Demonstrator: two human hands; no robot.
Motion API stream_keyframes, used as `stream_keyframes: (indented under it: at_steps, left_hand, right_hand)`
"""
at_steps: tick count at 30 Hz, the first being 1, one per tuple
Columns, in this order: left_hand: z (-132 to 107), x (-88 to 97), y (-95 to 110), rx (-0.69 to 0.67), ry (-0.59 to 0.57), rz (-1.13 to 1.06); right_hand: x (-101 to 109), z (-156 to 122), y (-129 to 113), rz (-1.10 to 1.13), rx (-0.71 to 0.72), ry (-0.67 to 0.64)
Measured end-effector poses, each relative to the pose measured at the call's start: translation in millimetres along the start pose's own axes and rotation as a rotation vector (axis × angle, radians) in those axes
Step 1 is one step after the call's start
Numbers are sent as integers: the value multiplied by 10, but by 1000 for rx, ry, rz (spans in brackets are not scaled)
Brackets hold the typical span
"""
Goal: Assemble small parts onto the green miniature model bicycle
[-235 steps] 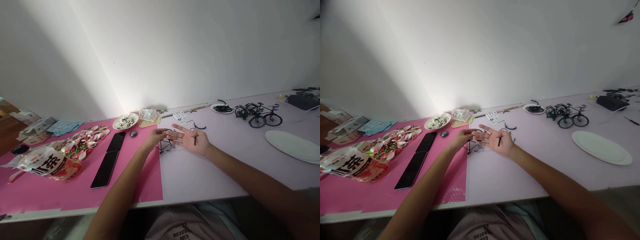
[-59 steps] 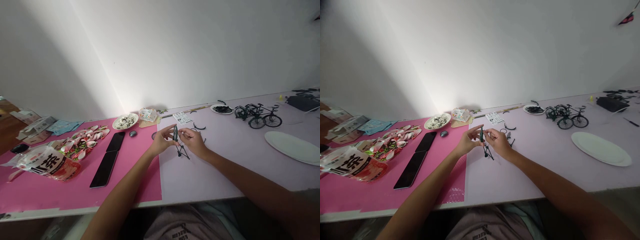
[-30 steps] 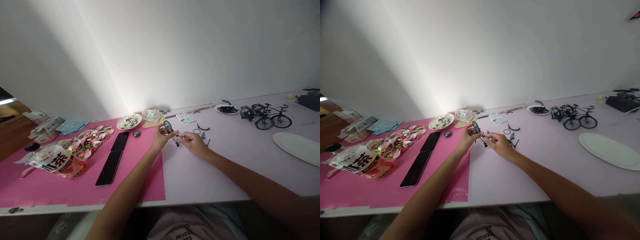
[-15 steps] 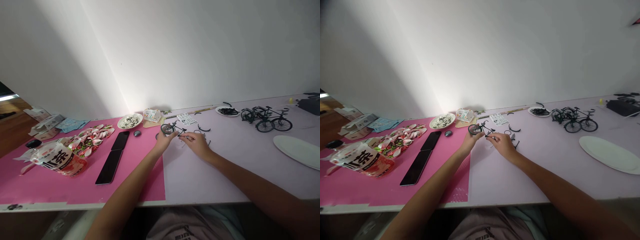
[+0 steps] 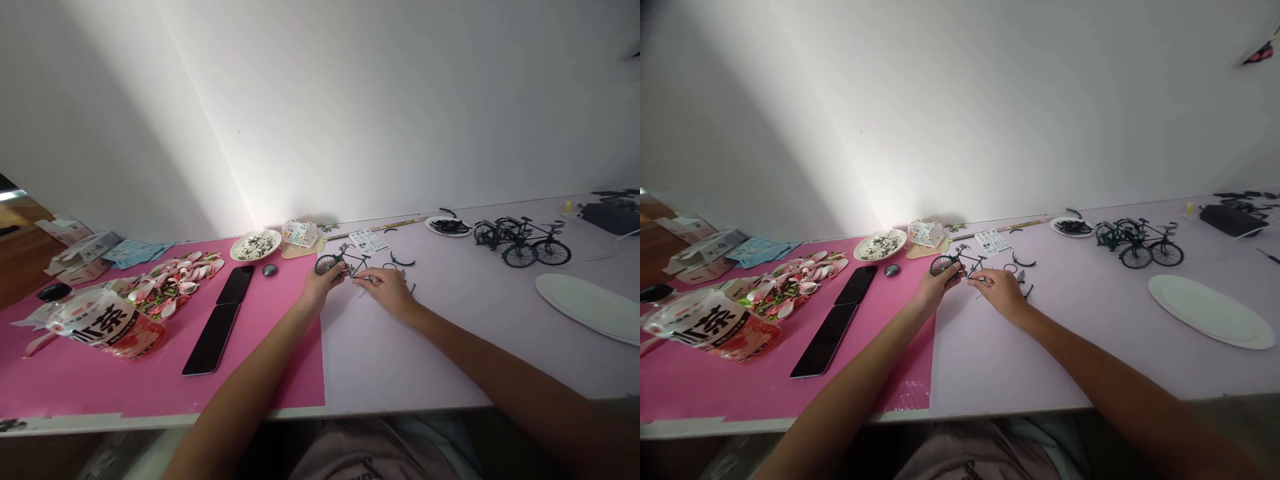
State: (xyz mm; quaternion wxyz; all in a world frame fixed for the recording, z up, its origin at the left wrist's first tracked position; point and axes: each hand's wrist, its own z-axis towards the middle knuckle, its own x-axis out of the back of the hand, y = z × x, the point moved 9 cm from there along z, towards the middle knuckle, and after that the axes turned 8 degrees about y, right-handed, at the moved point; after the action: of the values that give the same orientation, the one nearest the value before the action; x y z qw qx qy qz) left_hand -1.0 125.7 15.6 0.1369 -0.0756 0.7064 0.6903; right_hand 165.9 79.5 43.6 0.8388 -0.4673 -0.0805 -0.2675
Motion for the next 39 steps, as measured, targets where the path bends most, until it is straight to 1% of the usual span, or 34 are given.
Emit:
stream_keyframes:
  at_steps: [3, 5, 8, 11, 13, 16, 20, 23, 26, 32, 36, 39]
  left_hand:
    - [7, 23, 0, 11, 10, 12]
    - [14, 28, 8, 19, 11, 3]
    - [20, 17, 23, 35, -2, -27]
    - [11, -13, 46, 43, -32, -51]
    - [-1, -33, 56, 48, -54, -51]
    - [-11, -38, 59, 49, -67, -20]
    - [9, 21, 83, 3, -14, 31]
    - [24, 61, 121, -31, 29, -11]
    - [20, 76, 161, -54, 48, -27]
    - [15, 65, 180, -62, 28, -19]
    - [45, 43, 172, -46, -25, -1]
    - [64, 67, 178, -38, -22, 32]
  right_hand:
    - [21, -4, -19, 24, 7, 27]
    - [66, -3, -22, 81, -20, 66]
    - [121, 1, 14, 192, -126, 106]
    - [85, -2, 49, 246, -222, 59]
    - [49, -1, 33, 241, -212, 20]
    - [26, -2, 6, 214, -160, 1]
    - [17, -8, 21, 186, -151, -7]
    - [23, -8, 27, 169, -153, -8]
    - [19, -6, 16, 161, -144, -14]
    - [-21, -16, -1, 169, -145, -50]
    - [-28, -21, -7, 152, -128, -65]
    - [-31, -23, -12, 141, -114, -75]
